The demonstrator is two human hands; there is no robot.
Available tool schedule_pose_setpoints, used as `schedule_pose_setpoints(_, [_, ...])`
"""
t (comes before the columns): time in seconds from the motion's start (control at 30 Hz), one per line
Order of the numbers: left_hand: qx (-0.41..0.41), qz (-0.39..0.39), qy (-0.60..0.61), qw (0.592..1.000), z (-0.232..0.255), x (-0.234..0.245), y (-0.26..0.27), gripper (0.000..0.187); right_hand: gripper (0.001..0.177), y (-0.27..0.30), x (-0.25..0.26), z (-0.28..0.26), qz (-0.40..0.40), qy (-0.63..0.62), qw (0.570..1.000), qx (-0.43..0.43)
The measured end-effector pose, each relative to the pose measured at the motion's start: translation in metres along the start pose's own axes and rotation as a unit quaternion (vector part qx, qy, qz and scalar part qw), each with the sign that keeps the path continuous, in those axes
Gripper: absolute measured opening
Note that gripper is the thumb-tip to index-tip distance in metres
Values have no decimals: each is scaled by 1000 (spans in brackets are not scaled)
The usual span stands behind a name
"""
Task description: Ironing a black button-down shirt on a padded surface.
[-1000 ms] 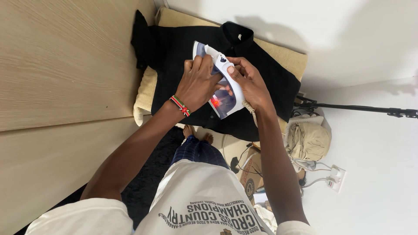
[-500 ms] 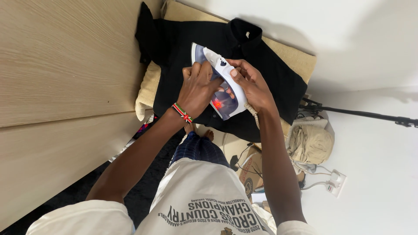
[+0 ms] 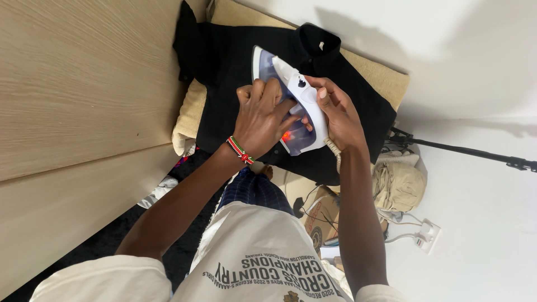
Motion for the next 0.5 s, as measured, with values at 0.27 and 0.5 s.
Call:
schedule_pose_setpoints(0.27, [48,40,15,998,-10,-16,-7,34,54,-4,-16,7,63,-53,995,64])
schedule_pose_setpoints(0.5, [98,72,33,992,-9,-45,14,36,52,-16,-16,27,115,-35,984,134])
Point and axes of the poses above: each hand's wrist, its own y-axis away from the middle knuckle, its own x-axis out of the back of the hand, z = x × y, the point moved 5 cm from there along -y, towards the middle knuckle, and after that the axes turned 7 degrees about -y, right-handed, at the moved point
